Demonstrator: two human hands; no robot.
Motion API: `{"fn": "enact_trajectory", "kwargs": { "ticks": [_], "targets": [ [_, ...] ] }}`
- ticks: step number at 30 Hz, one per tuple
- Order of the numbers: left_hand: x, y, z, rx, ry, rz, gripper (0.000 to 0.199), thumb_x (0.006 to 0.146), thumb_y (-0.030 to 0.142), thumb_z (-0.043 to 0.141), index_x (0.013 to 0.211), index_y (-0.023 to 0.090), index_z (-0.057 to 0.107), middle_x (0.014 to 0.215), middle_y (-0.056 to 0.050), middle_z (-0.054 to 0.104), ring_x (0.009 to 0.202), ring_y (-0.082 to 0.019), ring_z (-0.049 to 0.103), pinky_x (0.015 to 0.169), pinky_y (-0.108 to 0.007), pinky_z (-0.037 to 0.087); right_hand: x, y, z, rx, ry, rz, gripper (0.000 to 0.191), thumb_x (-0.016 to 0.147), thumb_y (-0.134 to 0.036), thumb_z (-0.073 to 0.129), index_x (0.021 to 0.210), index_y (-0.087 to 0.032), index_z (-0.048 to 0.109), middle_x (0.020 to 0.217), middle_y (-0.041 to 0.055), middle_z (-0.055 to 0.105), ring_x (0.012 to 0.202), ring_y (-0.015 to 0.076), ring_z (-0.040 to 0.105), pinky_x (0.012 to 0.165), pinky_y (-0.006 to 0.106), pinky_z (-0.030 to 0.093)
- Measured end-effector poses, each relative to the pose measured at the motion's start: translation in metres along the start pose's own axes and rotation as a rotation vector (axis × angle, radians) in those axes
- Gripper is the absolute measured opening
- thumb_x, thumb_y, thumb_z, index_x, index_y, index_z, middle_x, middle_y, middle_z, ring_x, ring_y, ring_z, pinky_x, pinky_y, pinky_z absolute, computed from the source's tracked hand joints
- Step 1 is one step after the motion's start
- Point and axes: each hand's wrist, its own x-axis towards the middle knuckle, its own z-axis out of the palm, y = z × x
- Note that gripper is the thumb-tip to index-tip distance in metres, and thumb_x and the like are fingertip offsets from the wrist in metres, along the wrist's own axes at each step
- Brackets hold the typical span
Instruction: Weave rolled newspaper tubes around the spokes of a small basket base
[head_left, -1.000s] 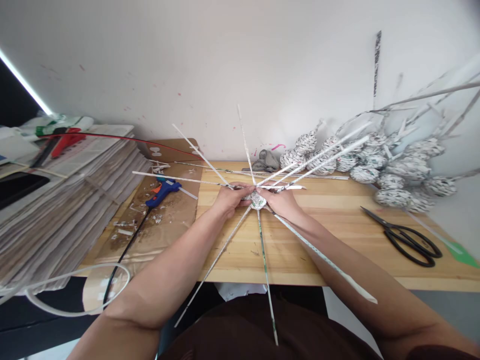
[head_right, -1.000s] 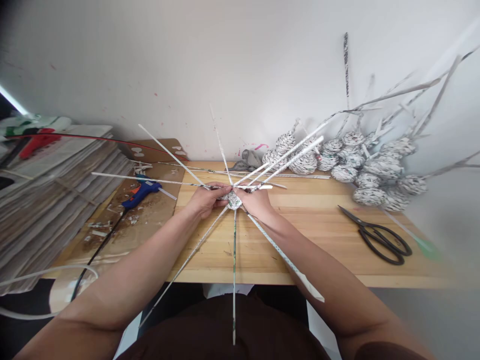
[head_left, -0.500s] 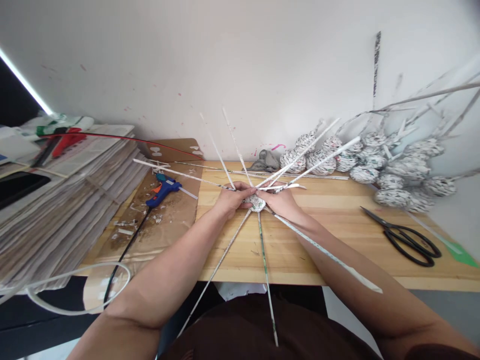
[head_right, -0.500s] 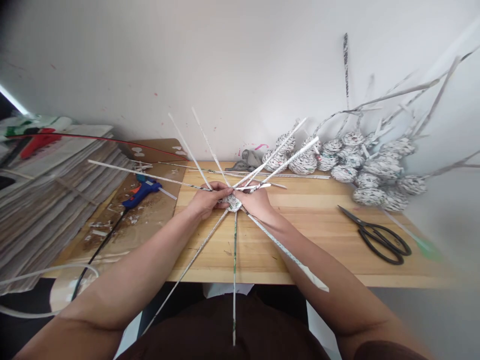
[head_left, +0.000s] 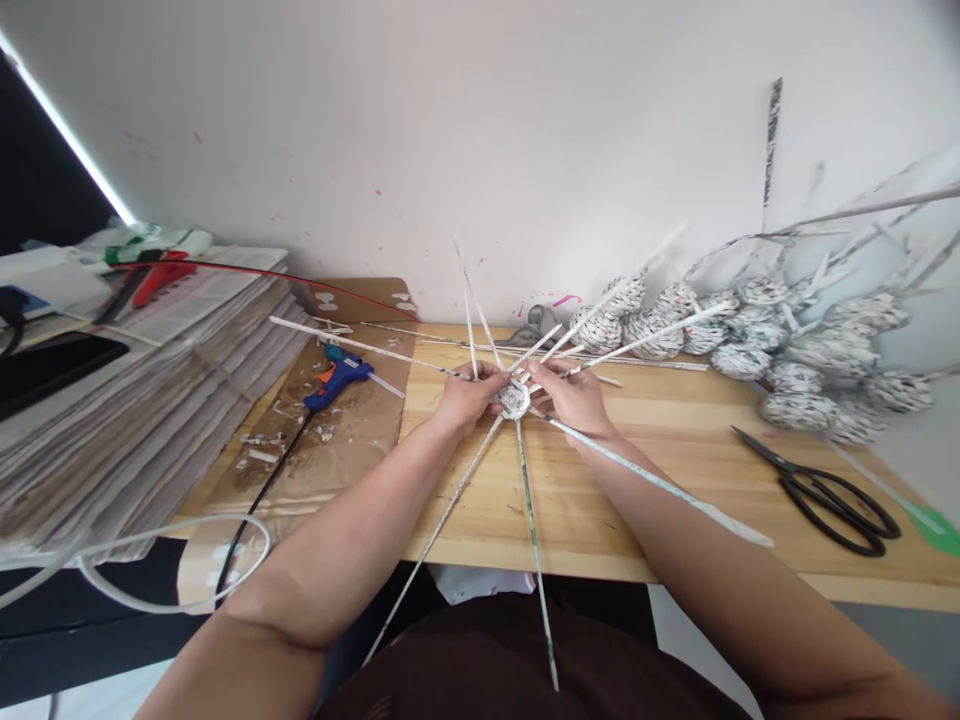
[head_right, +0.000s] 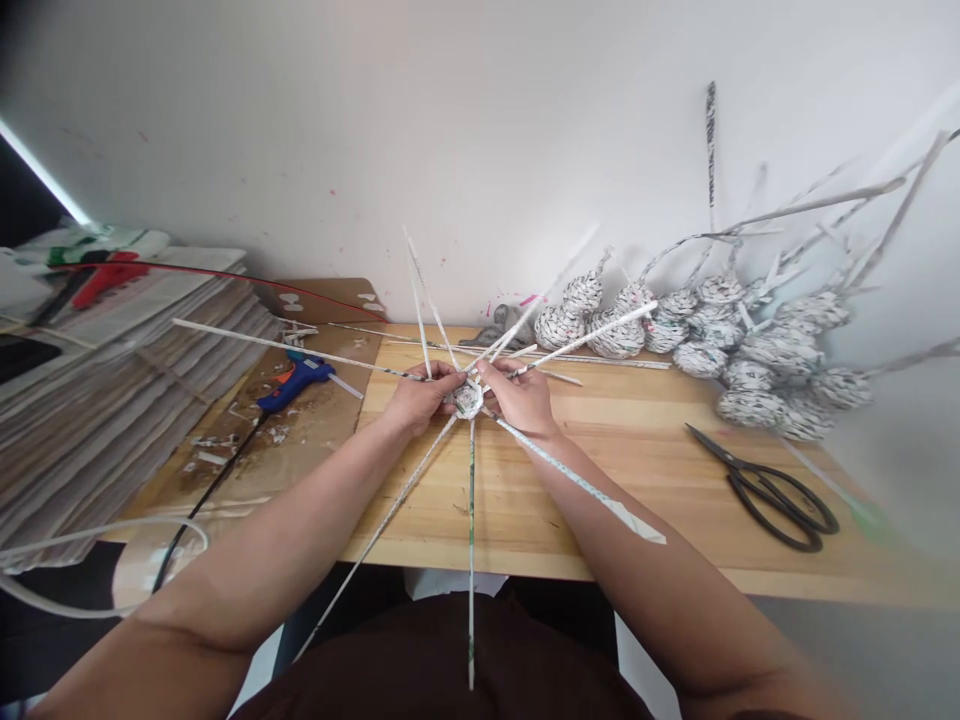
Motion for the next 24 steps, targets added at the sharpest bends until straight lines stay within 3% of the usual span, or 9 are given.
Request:
{"fn": "enact_trajectory", "kwargs": {
  "ticks": [3,6,9,12,15,18,21,24],
  "targets": [
    [0.0,0.001,-0.001,-0.022,-0.013,-0.007,0.027,0.06,0.024,0.083,0.069,0.015,0.059,0.061,0.001,0.062,0.048,-0.009,0.056,0.039,-0.019,0.044,0.0,-0.001,-0.003,-0.096,-0.064,-0.031,0.043,0.07,-0.058,0.071,0.087,-0.019,0.071,0.06,0.001,0.065,0.054,0.0166,0.06,0.045,0.025,0.043],
    [0.001,0.002,-0.003,-0.075,-0.023,-0.026,0.029,0.058,0.025,0.084,0.069,0.015,0.06,0.062,0.001,0.062,0.048,-0.009,0.055,0.038,-0.018,0.042,0.002,-0.002,-0.007,-0.17,-0.12,-0.012,0.049,0.075,-0.065,0.064,0.08,-0.017,0.07,0.059,0.0023,0.064,0.051,0.015,0.057,0.045,0.025,0.043],
    [0.006,0.004,-0.005,-0.147,-0.022,-0.015,0.028,0.058,0.022,0.084,0.068,0.014,0.058,0.06,0.002,0.06,0.047,-0.007,0.052,0.037,-0.017,0.036,0.005,-0.005,-0.008,-0.031,-0.14,0.088,0.053,0.073,-0.066,0.066,0.088,-0.016,0.069,0.069,0.0049,0.066,0.053,0.0136,0.058,0.043,0.023,0.045],
    [0.009,0.007,-0.007,-0.227,0.01,0.001,0.027,0.06,0.017,0.083,0.067,0.014,0.057,0.06,0.003,0.058,0.048,-0.005,0.05,0.037,-0.015,0.032,0.004,-0.009,-0.007,0.097,-0.176,0.135,0.039,0.074,-0.051,0.071,0.094,-0.018,0.067,0.076,0.004,0.067,0.054,0.0119,0.061,0.042,0.02,0.046],
    [0.01,0.009,-0.008,-0.296,0.03,-0.019,0.026,0.062,0.015,0.081,0.067,0.014,0.056,0.061,0.003,0.058,0.048,-0.004,0.049,0.036,-0.014,0.031,-0.002,-0.011,-0.004,0.059,-0.239,0.163,0.019,0.073,-0.025,0.071,0.089,-0.019,0.063,0.074,0.0011,0.067,0.054,0.0118,0.062,0.045,0.021,0.049],
    [0.009,0.009,-0.007,-0.334,0.019,-0.037,0.026,0.063,0.016,0.081,0.067,0.015,0.055,0.063,0.003,0.059,0.048,-0.004,0.049,0.037,-0.013,0.032,-0.01,-0.009,-0.002,0.028,-0.389,0.295,0.019,0.072,-0.012,0.064,0.089,-0.018,0.06,0.076,0.0026,0.071,0.06,0.0149,0.068,0.051,0.024,0.053],
    [0.01,0.007,-0.006,-0.359,0.038,-0.04,0.028,0.062,0.017,0.082,0.068,0.016,0.055,0.064,0.004,0.059,0.051,-0.005,0.052,0.039,-0.014,0.035,-0.013,-0.005,-0.003,0.073,-0.613,0.447,0.015,0.075,-0.015,0.063,0.09,-0.016,0.062,0.085,0.0074,0.073,0.069,0.0173,0.071,0.057,0.024,0.053],
    [0.011,0.005,-0.007,-0.357,0.05,-0.04,0.03,0.062,0.02,0.084,0.069,0.018,0.054,0.062,0.005,0.058,0.048,-0.005,0.051,0.04,-0.015,0.036,-0.014,-0.001,-0.004,0.179,-0.776,0.509,0.021,0.079,-0.023,0.065,0.098,-0.015,0.066,0.098,0.0101,0.073,0.078,0.0176,0.072,0.058,0.022,0.052]
  ]
}}
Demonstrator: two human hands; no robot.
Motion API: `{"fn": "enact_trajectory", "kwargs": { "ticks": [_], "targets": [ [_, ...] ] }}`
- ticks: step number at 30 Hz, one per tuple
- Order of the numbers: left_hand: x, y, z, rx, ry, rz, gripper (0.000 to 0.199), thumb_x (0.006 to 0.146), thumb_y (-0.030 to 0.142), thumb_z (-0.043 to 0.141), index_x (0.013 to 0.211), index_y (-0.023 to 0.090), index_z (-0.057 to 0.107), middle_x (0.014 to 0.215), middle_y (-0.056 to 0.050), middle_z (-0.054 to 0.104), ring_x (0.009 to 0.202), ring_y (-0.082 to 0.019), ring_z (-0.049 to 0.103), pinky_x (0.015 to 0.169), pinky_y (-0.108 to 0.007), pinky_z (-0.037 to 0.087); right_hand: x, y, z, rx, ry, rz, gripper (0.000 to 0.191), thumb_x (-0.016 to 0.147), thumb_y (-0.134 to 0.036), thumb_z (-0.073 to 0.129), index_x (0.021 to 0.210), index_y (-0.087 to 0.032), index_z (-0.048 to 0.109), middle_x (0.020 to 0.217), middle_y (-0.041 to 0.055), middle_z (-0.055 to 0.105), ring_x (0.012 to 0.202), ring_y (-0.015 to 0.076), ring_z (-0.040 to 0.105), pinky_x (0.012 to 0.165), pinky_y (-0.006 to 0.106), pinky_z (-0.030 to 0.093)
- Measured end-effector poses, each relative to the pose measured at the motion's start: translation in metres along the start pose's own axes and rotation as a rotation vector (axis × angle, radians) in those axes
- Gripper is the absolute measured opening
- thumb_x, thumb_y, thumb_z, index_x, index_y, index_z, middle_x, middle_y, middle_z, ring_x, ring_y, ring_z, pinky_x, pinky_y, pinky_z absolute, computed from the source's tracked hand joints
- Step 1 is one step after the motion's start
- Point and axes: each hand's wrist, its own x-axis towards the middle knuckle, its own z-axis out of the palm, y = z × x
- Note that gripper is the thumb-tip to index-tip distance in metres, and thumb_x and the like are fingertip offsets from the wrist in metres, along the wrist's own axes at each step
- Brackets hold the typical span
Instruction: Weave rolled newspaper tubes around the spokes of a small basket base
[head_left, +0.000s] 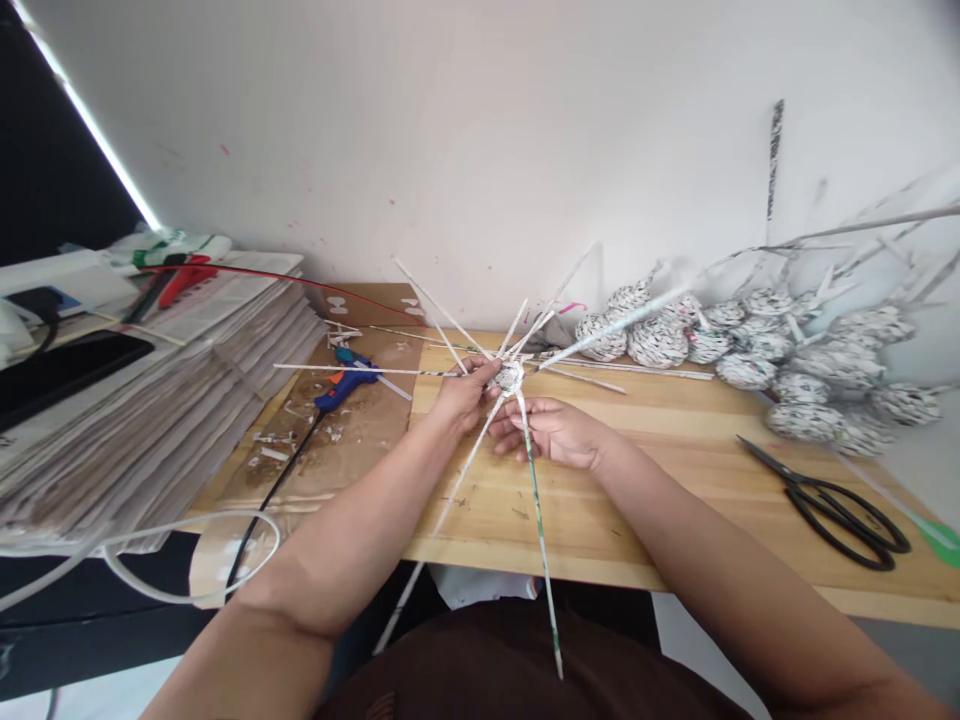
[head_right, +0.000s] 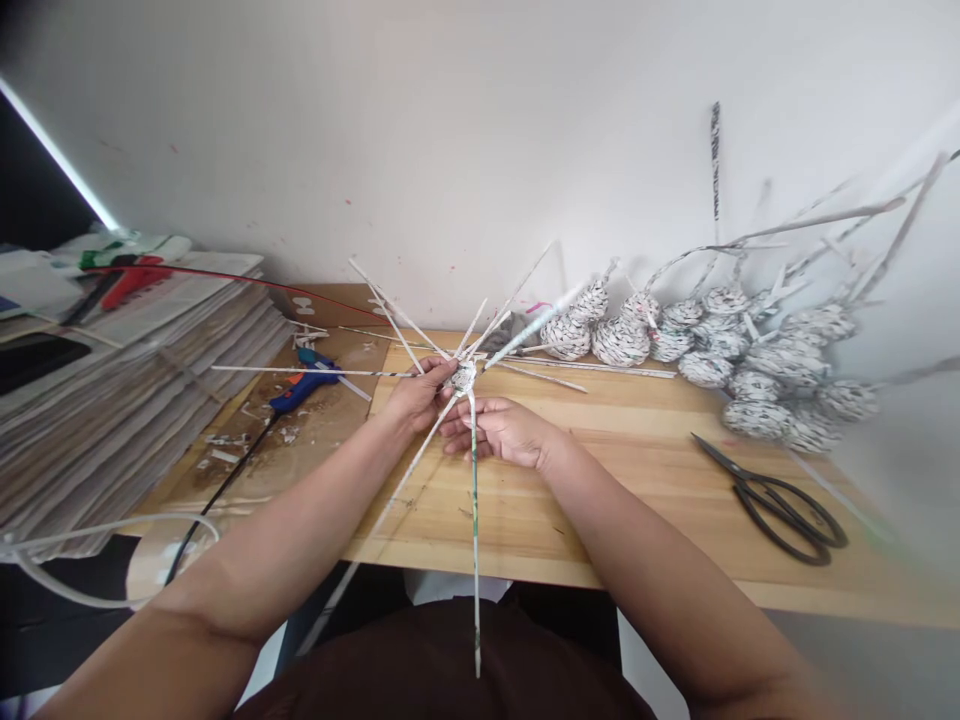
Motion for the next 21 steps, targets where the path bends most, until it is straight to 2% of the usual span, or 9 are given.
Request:
{"fn": "enact_trajectory", "kwargs": {
  "ticks": [4,8,10,12,14,16,18,21],
  "targets": [
    [-0.002,-0.002,-0.002,0.05,-0.022,0.0,0.035,0.06,0.028,0.086,0.07,0.018,0.053,0.055,0.006,0.055,0.043,-0.005,0.048,0.04,-0.017,0.035,0.0,0.001,0.002,0.122,-0.091,-0.021,0.032,0.08,-0.022,0.066,0.111,-0.019,0.068,0.112,0.0095,0.071,0.079,0.0141,0.07,0.054,0.018,0.047],
    [-0.006,-0.004,-0.002,0.067,-0.045,0.068,0.04,0.055,0.033,0.087,0.075,0.017,0.056,0.062,0.004,0.059,0.051,-0.006,0.054,0.047,-0.018,0.04,-0.002,-0.001,0.006,0.158,-0.059,-0.123,0.038,0.077,-0.024,0.07,0.115,-0.024,0.066,0.111,0.0069,0.071,0.071,0.0109,0.067,0.046,0.015,0.039],
    [-0.008,-0.006,-0.001,0.107,-0.022,0.119,0.04,0.056,0.035,0.086,0.077,0.016,0.057,0.066,0.004,0.06,0.053,-0.006,0.054,0.048,-0.018,0.04,-0.003,-0.003,0.003,0.12,-0.043,-0.116,0.034,0.074,-0.027,0.072,0.108,-0.023,0.068,0.098,0.0054,0.073,0.063,0.0105,0.066,0.04,0.014,0.034],
    [-0.01,-0.008,0.001,0.166,0.003,0.157,0.037,0.057,0.036,0.084,0.077,0.017,0.059,0.066,0.005,0.06,0.052,-0.005,0.052,0.044,-0.017,0.035,-0.004,-0.006,-0.001,0.025,-0.017,-0.093,0.025,0.07,-0.027,0.073,0.093,-0.018,0.069,0.083,0.0042,0.072,0.053,0.0104,0.064,0.036,0.014,0.03],
    [-0.012,-0.011,0.003,0.204,-0.009,0.172,0.036,0.059,0.036,0.083,0.076,0.016,0.059,0.066,0.005,0.06,0.05,-0.005,0.049,0.041,-0.016,0.031,-0.003,-0.009,-0.007,-0.097,0.097,-0.097,0.014,0.067,-0.024,0.069,0.077,-0.015,0.066,0.071,0.0037,0.07,0.047,0.0109,0.062,0.033,0.015,0.028],
    [-0.013,-0.013,0.005,0.215,-0.037,0.17,0.036,0.059,0.036,0.083,0.075,0.016,0.058,0.064,0.004,0.059,0.05,-0.006,0.049,0.04,-0.016,0.031,-0.002,-0.012,-0.01,-0.158,0.269,-0.111,0.009,0.065,-0.022,0.064,0.071,-0.015,0.062,0.065,0.0037,0.069,0.044,0.013,0.062,0.031,0.016,0.03],
    [-0.014,-0.015,0.007,0.205,-0.047,0.17,0.036,0.058,0.036,0.083,0.074,0.016,0.057,0.062,0.004,0.059,0.049,-0.007,0.05,0.041,-0.017,0.033,-0.002,-0.014,-0.009,-0.115,0.372,-0.119,0.017,0.062,-0.02,0.061,0.079,-0.017,0.061,0.067,0.0042,0.07,0.048,0.017,0.065,0.033,0.019,0.038],
    [-0.015,-0.016,0.008,0.19,-0.029,0.162,0.037,0.057,0.036,0.083,0.074,0.016,0.057,0.061,0.005,0.058,0.047,-0.007,0.049,0.041,-0.018,0.036,-0.004,-0.015,-0.004,-0.004,0.335,-0.136,0.031,0.063,-0.023,0.063,0.093,-0.02,0.059,0.081,0.0059,0.074,0.066,0.0224,0.07,0.041,0.024,0.05]
  ]
}}
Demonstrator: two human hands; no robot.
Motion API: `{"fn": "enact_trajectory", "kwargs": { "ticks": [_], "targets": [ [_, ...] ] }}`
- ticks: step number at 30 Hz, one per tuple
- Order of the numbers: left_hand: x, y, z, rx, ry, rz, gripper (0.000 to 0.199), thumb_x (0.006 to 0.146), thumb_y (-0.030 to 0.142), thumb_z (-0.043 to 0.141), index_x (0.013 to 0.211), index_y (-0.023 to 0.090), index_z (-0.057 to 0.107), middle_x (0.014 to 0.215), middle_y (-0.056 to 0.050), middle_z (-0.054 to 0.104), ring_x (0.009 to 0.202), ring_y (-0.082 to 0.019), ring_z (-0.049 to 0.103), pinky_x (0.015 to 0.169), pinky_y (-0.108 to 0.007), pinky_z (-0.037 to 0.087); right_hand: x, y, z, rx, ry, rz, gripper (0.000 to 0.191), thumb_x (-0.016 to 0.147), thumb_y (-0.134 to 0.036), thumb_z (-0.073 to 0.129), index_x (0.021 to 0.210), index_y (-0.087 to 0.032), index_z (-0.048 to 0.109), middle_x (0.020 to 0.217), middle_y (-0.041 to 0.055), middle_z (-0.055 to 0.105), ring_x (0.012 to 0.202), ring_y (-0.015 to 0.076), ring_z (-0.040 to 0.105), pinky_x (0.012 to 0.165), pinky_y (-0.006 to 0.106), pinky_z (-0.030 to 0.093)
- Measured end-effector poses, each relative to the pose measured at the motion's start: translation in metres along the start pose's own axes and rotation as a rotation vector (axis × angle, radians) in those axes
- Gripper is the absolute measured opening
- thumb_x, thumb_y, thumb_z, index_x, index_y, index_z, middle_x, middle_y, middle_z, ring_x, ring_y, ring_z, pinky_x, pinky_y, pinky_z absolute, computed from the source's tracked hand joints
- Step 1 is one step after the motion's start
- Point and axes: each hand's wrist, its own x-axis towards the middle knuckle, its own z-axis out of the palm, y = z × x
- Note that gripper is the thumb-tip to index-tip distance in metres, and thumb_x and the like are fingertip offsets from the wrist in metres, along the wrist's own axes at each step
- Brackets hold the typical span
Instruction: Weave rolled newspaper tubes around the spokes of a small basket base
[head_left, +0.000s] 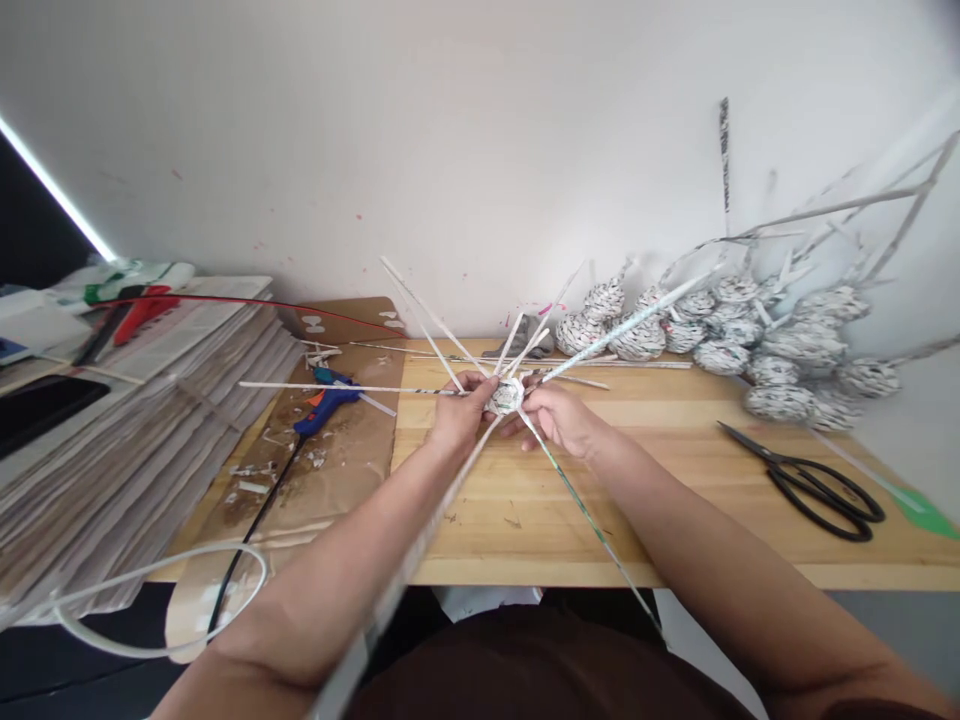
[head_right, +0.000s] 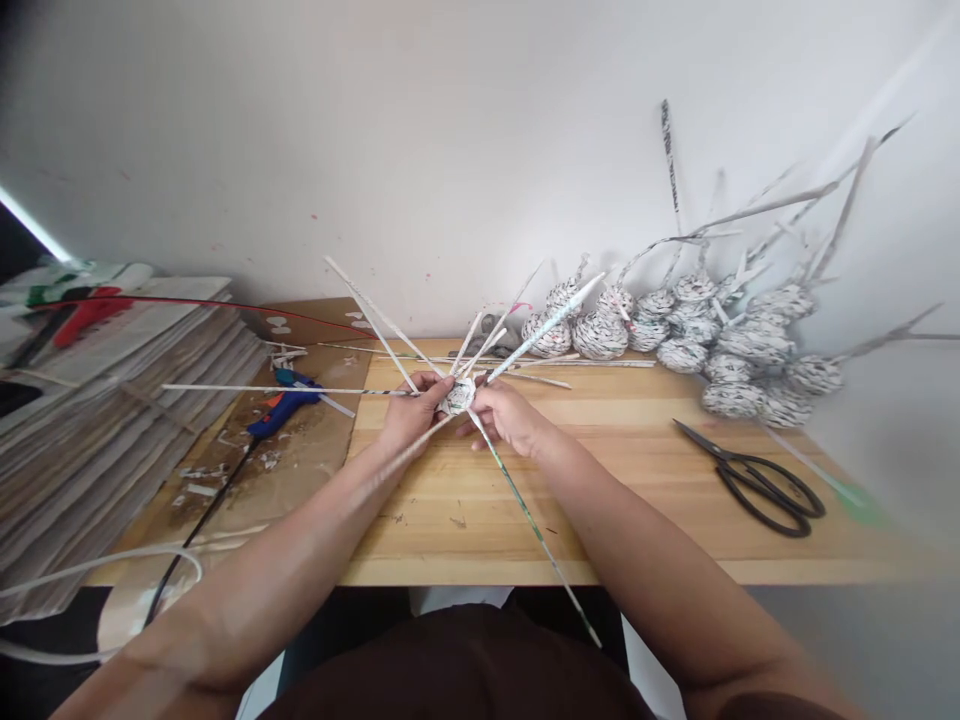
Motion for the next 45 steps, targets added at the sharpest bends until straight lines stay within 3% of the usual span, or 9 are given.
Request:
{"fn": "enact_trajectory", "kwargs": {
  "ticks": [4,9,14,18,27,31,35,40,45],
  "targets": [
    [-0.004,0.001,0.001,0.006,-0.021,-0.004,0.039,0.056,0.038,0.084,0.074,0.016,0.057,0.062,0.005,0.058,0.048,-0.007,0.051,0.04,-0.018,0.038,0.0,0.005,0.008,0.057,0.05,-0.048,0.03,0.071,-0.036,0.071,0.095,-0.02,0.061,0.088,0.0074,0.074,0.075,0.0213,0.07,0.044,0.024,0.052],
    [-0.011,-0.002,0.005,0.042,-0.128,-0.061,0.038,0.056,0.041,0.084,0.073,0.016,0.06,0.06,0.004,0.06,0.049,-0.009,0.053,0.041,-0.019,0.04,0.008,0.017,0.016,0.126,0.294,-0.104,0.03,0.071,-0.041,0.076,0.088,-0.018,0.067,0.069,0.0029,0.069,0.054,0.0142,0.061,0.039,0.021,0.044],
    [-0.011,0.006,0.003,0.066,-0.189,-0.107,0.038,0.058,0.04,0.085,0.075,0.014,0.063,0.063,0.0,0.062,0.051,-0.01,0.055,0.042,-0.019,0.042,0.008,0.019,0.019,0.166,0.382,-0.191,0.035,0.064,-0.043,0.08,0.082,-0.017,0.066,0.061,-0.0006,0.062,0.048,0.011,0.054,0.037,0.02,0.038],
    [-0.006,0.028,-0.01,0.18,-0.425,-0.19,0.052,0.052,0.026,0.089,0.099,0.017,0.067,0.09,-0.006,0.069,0.072,-0.015,0.066,0.055,-0.022,0.051,0.009,0.014,0.013,0.155,0.438,-0.247,0.036,0.061,-0.044,0.08,0.077,-0.017,0.061,0.062,-0.0002,0.062,0.049,0.0113,0.053,0.038,0.021,0.038],
    [0.009,0.057,-0.039,0.188,-0.759,-0.227,0.074,0.063,0.015,0.082,0.132,0.024,0.054,0.099,-0.01,0.071,0.081,-0.019,0.07,0.074,-0.031,0.057,0.009,0.008,0.008,0.156,0.461,-0.23,0.032,0.061,-0.041,0.079,0.075,-0.016,0.063,0.064,0.0014,0.064,0.05,0.0117,0.054,0.035,0.021,0.037],
    [0.015,0.056,-0.046,0.244,-0.763,-0.244,0.072,0.075,0.026,0.074,0.141,0.022,0.046,0.111,-0.015,0.07,0.074,-0.018,0.071,0.058,-0.023,0.054,0.008,0.008,0.009,0.155,0.43,-0.209,0.032,0.06,-0.039,0.079,0.073,-0.015,0.063,0.06,0.0005,0.062,0.048,0.011,0.053,0.034,0.02,0.036],
    [0.017,0.05,-0.044,0.348,-0.672,-0.235,0.067,0.076,0.031,0.075,0.138,0.021,0.051,0.1,-0.012,0.073,0.059,-0.012,0.065,0.042,-0.017,0.04,0.011,0.011,0.007,0.132,0.42,-0.212,0.031,0.058,-0.039,0.08,0.069,-0.016,0.061,0.056,0.0,0.061,0.045,0.0105,0.051,0.032,0.02,0.034],
    [0.012,0.043,-0.037,0.396,-0.673,-0.266,0.057,0.061,0.026,0.085,0.115,0.018,0.068,0.085,-0.007,0.073,0.068,-0.014,0.064,0.052,-0.02,0.042,0.014,0.016,0.007,0.064,0.438,-0.261,0.03,0.058,-0.039,0.079,0.064,-0.016,0.06,0.054,0.0004,0.06,0.042,0.0118,0.051,0.032,0.022,0.035],
    [0.009,0.03,-0.029,0.224,-0.612,-0.248,0.045,0.059,0.031,0.087,0.098,0.014,0.073,0.091,-0.01,0.074,0.08,-0.019,0.067,0.067,-0.026,0.048,0.014,0.019,0.01,0.008,0.447,-0.29,0.031,0.06,-0.042,0.076,0.064,-0.017,0.058,0.052,-0.0008,0.058,0.041,0.0114,0.049,0.031,0.023,0.036]
  ]
}}
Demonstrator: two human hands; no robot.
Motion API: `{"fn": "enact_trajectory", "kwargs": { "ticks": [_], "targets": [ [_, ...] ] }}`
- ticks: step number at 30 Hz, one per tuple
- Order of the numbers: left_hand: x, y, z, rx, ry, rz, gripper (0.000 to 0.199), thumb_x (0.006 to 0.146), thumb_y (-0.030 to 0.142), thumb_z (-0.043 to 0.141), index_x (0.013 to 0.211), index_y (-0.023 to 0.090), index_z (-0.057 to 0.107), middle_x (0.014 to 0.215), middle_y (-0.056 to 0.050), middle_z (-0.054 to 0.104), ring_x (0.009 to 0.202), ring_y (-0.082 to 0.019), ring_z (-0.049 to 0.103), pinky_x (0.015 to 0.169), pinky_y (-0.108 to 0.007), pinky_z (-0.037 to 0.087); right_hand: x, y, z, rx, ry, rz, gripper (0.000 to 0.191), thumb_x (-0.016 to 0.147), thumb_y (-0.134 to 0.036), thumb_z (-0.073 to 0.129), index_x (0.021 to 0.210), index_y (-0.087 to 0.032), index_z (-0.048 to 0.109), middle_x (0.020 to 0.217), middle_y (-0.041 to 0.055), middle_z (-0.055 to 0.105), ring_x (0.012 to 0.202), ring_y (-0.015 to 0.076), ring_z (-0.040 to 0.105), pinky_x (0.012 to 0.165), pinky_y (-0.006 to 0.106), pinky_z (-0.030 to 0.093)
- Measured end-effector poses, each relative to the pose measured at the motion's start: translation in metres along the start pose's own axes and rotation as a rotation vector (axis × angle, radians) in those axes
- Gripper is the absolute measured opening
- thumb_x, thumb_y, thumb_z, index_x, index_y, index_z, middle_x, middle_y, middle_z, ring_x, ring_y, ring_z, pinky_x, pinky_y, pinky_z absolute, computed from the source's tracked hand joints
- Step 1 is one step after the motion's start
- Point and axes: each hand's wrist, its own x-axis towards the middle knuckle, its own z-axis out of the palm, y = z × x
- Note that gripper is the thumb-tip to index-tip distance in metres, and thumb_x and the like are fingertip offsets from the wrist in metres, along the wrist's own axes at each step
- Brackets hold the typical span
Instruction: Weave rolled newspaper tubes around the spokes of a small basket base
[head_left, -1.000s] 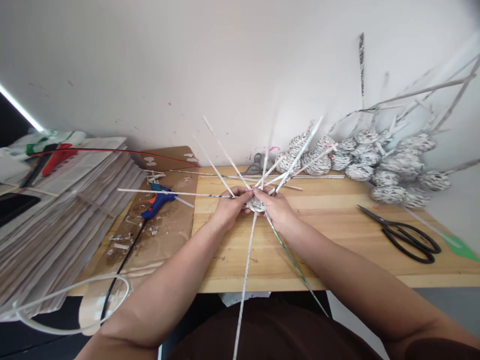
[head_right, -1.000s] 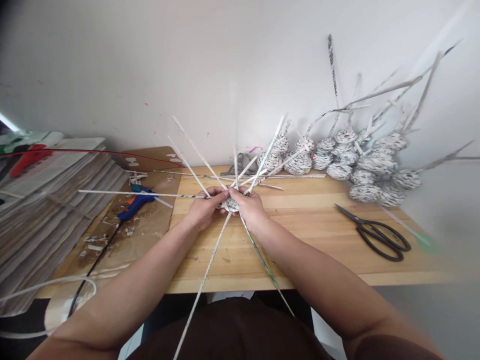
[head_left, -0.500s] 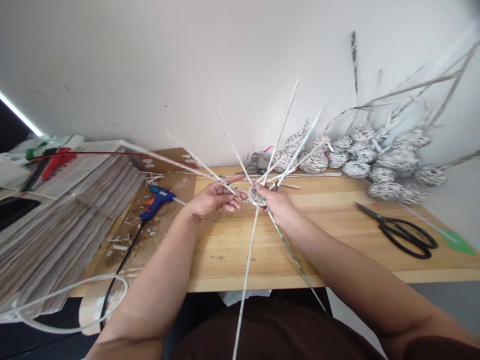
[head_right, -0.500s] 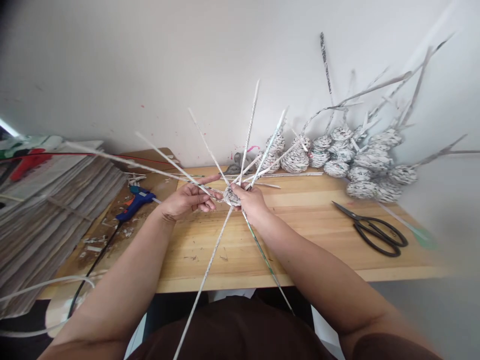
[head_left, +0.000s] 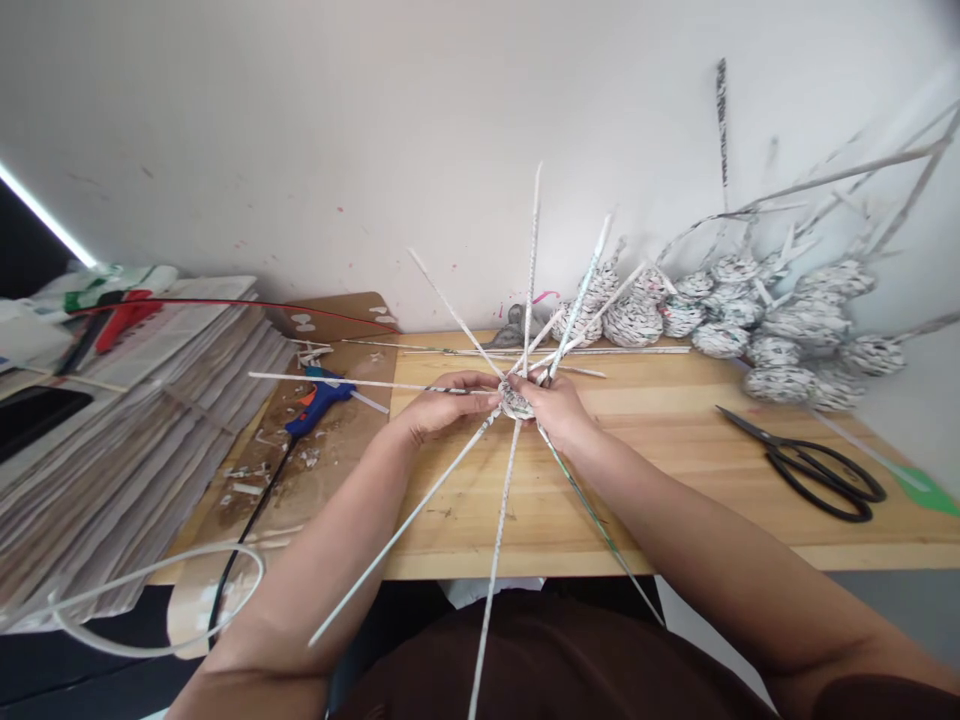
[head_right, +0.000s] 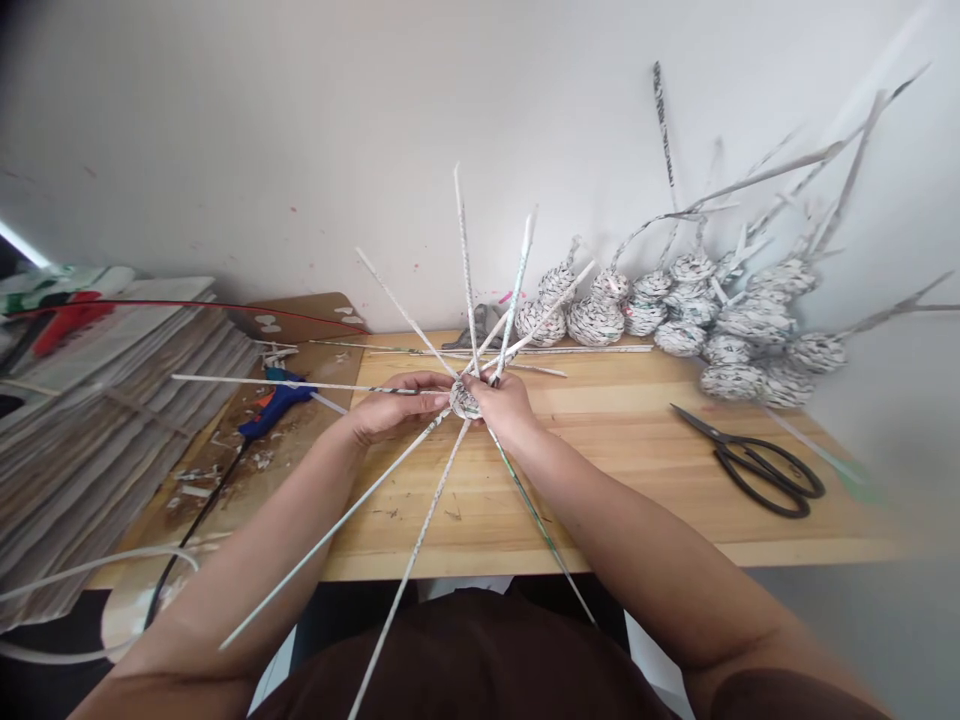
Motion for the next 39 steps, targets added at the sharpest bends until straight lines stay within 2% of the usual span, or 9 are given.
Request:
{"fn": "enact_trajectory", "kwargs": {
  "ticks": [4,8,14,18,21,26,31,36,39],
  "targets": [
    [0.006,-0.013,0.018,-0.109,0.198,0.042,0.035,0.06,0.036,0.086,0.081,0.014,0.07,0.066,-0.003,0.068,0.054,-0.011,0.058,0.053,-0.022,0.042,-0.002,0.002,0.002,-0.017,-0.037,-0.03,0.03,0.062,-0.043,0.074,0.064,-0.016,0.059,0.05,-0.0024,0.055,0.041,0.0103,0.048,0.032,0.021,0.037],
    [0.009,-0.02,0.032,-0.273,0.317,0.095,0.036,0.051,0.031,0.09,0.069,0.013,0.065,0.061,-0.001,0.066,0.054,-0.011,0.059,0.056,-0.024,0.046,-0.005,0.001,0.003,-0.061,-0.081,-0.039,0.027,0.066,-0.04,0.071,0.074,-0.014,0.068,0.055,-0.0008,0.059,0.043,0.0099,0.048,0.033,0.02,0.038],
    [0.01,-0.016,0.031,-0.215,0.373,0.1,0.034,0.049,0.03,0.089,0.065,0.012,0.065,0.057,-0.002,0.065,0.052,-0.012,0.058,0.053,-0.024,0.045,-0.004,0.005,0.002,-0.153,-0.098,-0.041,0.028,0.072,-0.037,0.067,0.091,-0.017,0.068,0.068,0.0015,0.066,0.051,0.0127,0.056,0.034,0.02,0.043],
    [0.01,-0.014,0.028,-0.187,0.421,0.131,0.03,0.05,0.029,0.088,0.061,0.012,0.065,0.055,-0.001,0.064,0.05,-0.011,0.055,0.051,-0.023,0.043,-0.002,0.009,0.001,-0.189,-0.037,-0.025,0.025,0.072,-0.036,0.069,0.089,-0.017,0.064,0.077,0.0044,0.069,0.06,0.0163,0.063,0.035,0.021,0.048],
    [0.01,-0.016,0.027,-0.203,0.413,0.127,0.03,0.052,0.03,0.087,0.064,0.012,0.066,0.057,-0.002,0.064,0.051,-0.011,0.055,0.05,-0.022,0.041,-0.002,0.008,0.0,-0.245,-0.033,-0.056,0.02,0.074,-0.034,0.067,0.083,-0.017,0.063,0.072,0.004,0.067,0.056,0.0156,0.062,0.036,0.021,0.049],
    [0.01,-0.017,0.026,-0.137,0.409,0.085,0.029,0.055,0.032,0.084,0.068,0.012,0.067,0.055,-0.001,0.062,0.042,-0.008,0.047,0.039,-0.021,0.029,-0.003,0.006,-0.003,-0.311,-0.054,-0.104,0.018,0.073,-0.034,0.066,0.08,-0.017,0.065,0.067,0.0024,0.066,0.053,0.0149,0.06,0.038,0.023,0.05],
    [0.01,-0.015,0.025,-0.139,0.413,0.064,0.028,0.053,0.029,0.084,0.069,0.012,0.068,0.058,-0.001,0.063,0.046,-0.009,0.052,0.04,-0.02,0.032,-0.004,0.008,-0.003,-0.328,-0.059,-0.13,0.022,0.072,-0.037,0.067,0.084,-0.019,0.063,0.068,0.0014,0.066,0.053,0.0153,0.061,0.039,0.023,0.05],
    [0.01,-0.017,0.021,-0.017,0.455,0.072,0.026,0.056,0.032,0.083,0.068,0.013,0.07,0.056,-0.001,0.062,0.04,-0.005,0.041,0.037,-0.021,0.02,-0.003,0.009,-0.004,-0.344,-0.032,-0.176,0.024,0.072,-0.034,0.068,0.089,-0.02,0.059,0.069,0.0009,0.066,0.052,0.0158,0.061,0.038,0.024,0.049],
    [0.01,-0.018,0.022,0.005,0.464,0.092,0.026,0.057,0.034,0.083,0.068,0.014,0.07,0.057,-0.001,0.062,0.04,-0.005,0.04,0.036,-0.022,0.019,0.0,0.01,-0.007,-0.409,-0.014,-0.206,0.023,0.072,-0.032,0.068,0.09,-0.02,0.06,0.069,0.0011,0.067,0.053,0.0156,0.061,0.039,0.023,0.048]
  ]
}}
